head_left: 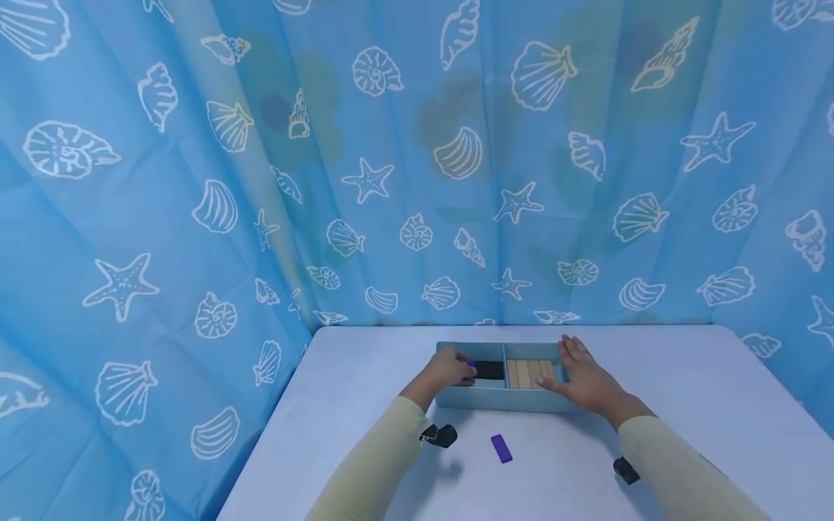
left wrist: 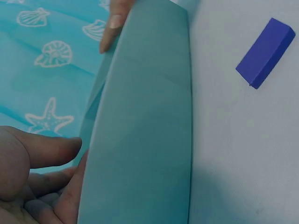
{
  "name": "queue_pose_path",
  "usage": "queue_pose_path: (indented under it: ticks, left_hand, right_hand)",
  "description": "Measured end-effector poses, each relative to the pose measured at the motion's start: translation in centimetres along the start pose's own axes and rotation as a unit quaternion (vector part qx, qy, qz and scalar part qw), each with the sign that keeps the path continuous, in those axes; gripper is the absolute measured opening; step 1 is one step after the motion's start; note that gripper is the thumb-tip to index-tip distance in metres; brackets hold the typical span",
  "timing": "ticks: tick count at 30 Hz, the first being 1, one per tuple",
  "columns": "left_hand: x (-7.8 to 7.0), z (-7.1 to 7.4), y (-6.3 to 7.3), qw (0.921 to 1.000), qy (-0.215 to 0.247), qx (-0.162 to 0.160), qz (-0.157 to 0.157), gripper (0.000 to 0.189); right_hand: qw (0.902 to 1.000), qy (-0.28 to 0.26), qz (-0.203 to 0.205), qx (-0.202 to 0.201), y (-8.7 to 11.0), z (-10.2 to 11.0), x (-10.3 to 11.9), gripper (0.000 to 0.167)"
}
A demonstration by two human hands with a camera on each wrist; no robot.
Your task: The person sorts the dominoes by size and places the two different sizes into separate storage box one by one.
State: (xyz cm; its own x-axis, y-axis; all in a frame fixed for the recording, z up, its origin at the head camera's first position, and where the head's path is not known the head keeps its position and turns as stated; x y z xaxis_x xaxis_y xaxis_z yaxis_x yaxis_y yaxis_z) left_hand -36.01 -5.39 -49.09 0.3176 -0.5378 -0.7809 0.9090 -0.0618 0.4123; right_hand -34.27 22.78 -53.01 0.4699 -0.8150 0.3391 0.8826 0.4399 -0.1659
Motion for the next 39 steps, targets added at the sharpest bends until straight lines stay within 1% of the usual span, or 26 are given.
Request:
queue_pose_path:
  ticks: [3, 9, 11, 15, 18, 23, 28, 33, 36, 39]
  left_hand:
    - [0.1, 0.2, 0.2, 0.9994, 0.031, 0.016, -0.009, 0.034]
    - [0.2, 0.5, 0.8, 0.9991, 0.039, 0.014, -0.009, 0.035]
    - [0.1, 0.6, 1.1, 0.9988, 0.042, 0.018, -0.016, 0.035]
    - [0.4, 0.7, 1.5, 0.9975, 0.051, 0.029, -0.039, 0.036]
    - [0.7, 0.6, 2.0, 0.9963, 0.063, 0.028, -0.050, 0.033]
    - [1.0, 0.1, 3.0, 0.9946, 0.078, 0.037, -0.058, 0.026]
    - [1.7, -0.5, 3.7, 0.9937, 0.079, 0.044, -0.067, 0.025]
    - [2.3, -1.2, 4.2, 0.9924, 0.075, 0.056, -0.080, 0.019]
    - [2.7, -1.6, 4.6, 0.9922, 0.070, 0.056, -0.087, 0.016]
    - [3.2, -2.1, 5.1, 0.9932, 0.067, 0.051, -0.081, 0.014]
  right_hand:
    - [1.0000, -0.001, 0.000, -0.002, 0.0, 0.2, 0.0, 0.107]
    - [1.0000, 0.000, -0.002, 0.003, 0.0, 0.1, 0.0, 0.108]
    - [1.0000, -0.001, -0.005, 0.003, 0.0, 0.0, 0.0, 0.108]
    - [1.0000, -0.001, -0.006, 0.003, 0.0, -0.1, 0.0, 0.108]
    - [1.0000, 0.000, -0.004, 0.003, 0.0, -0.1, 0.0, 0.108]
    - [1.0000, 0.002, -0.002, -0.002, 0.0, -0.1, -0.1, 0.108]
    - [1.0000, 0.003, -0.003, 0.000, -0.1, -0.1, 0.1, 0.108]
    - [1.0000, 0.004, 0.002, -0.005, -0.1, 0.1, 0.2, 0.107]
    - [1.0000, 0.003, 0.002, -0.006, 0.0, 0.1, 0.2, 0.108]
    - [1.0000, -0.002, 0.003, -0.003, 0.1, -0.1, 0.2, 0.108]
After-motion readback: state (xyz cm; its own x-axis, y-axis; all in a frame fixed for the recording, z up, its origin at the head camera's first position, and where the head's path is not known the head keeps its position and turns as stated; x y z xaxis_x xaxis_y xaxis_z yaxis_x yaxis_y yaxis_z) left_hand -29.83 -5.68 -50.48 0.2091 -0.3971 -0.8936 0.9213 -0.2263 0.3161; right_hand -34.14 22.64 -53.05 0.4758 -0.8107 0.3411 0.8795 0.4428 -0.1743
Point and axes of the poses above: each hand's wrist, its own y-axis away from the middle knuckle, its own z-axis out of the back of the hand, x = y × z, the point moved 1 cm from there along -y, towards the middle knuckle, and after that the axes turned 15 degrees about z, right-handed, at the moved point
